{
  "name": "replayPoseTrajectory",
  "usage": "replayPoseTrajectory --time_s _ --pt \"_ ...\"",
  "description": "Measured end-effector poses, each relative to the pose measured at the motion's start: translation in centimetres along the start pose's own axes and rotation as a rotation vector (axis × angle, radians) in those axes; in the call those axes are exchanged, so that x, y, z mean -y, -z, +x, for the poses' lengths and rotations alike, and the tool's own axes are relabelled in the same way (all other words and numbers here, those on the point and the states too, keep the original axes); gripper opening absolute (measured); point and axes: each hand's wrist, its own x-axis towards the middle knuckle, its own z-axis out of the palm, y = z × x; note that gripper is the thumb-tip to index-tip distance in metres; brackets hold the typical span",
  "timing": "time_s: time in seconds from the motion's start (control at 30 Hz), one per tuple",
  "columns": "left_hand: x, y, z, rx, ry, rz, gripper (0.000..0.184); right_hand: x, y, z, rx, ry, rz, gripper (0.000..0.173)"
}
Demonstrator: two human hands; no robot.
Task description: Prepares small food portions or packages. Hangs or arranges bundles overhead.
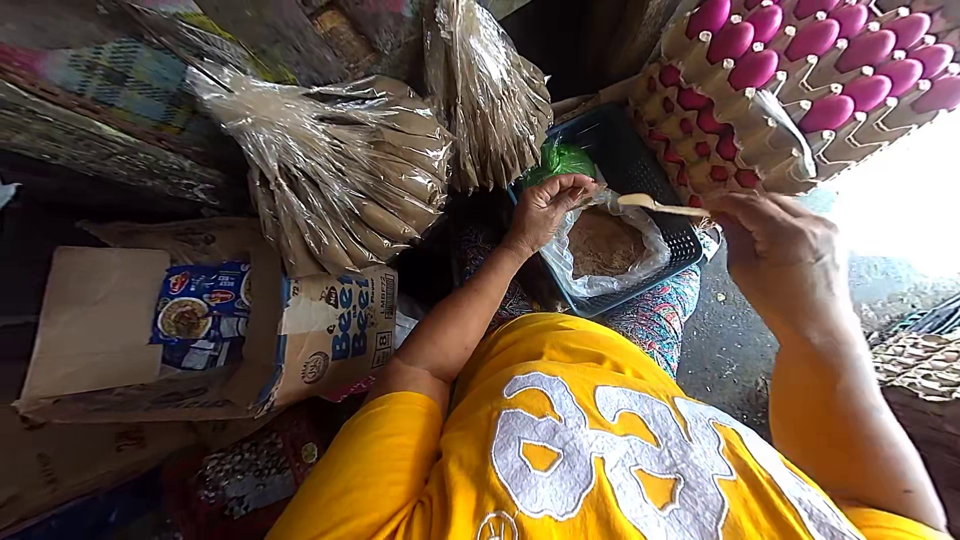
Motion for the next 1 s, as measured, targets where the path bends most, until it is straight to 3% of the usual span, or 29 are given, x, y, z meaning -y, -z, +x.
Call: replayPoseTrajectory --time_s 0.13,0.23,0.57,0.67,0.77,0.93,1.0 --pt "-0.7 0.2 0.5 -0.015 -0.01 -0.035 0.017 -3.6 -6.4 -2.0 0.192 -0.172 0.149 0.022" --pt "-2.8 0.7 1.7 -0.041 -0.077 -0.065 0.016 -4.2 -9.1 -2.3 0.307 -0.193 0.214 0.022" --pt "-5.5 0.4 3.9 -0.032 -0.11 0.04 0.017 1.1 -6.1 6.3 0.059 -0.021 0.512 0.04" --pt "-5.5 0.6 4.0 -0.037 -0.092 0.032 0.009 2.4 -6.0 8.5 -0.035 0.004 0.557 0.034" --pt "-5.6 0.9 4.2 -0.046 -0.091 0.018 0.01 2.8 -6.1 10.0 -0.056 0.008 0.572 0.024" --pt "-5.6 1.3 4.1 -0.067 -0.118 -0.003 0.012 3.6 -5.8 11.1 0.037 0.018 0.542 0.034" --pt "-5.7 1.4 4.1 -0.058 -0.115 -0.022 0.011 4.0 -5.9 11.4 0.017 0.023 0.498 0.027"
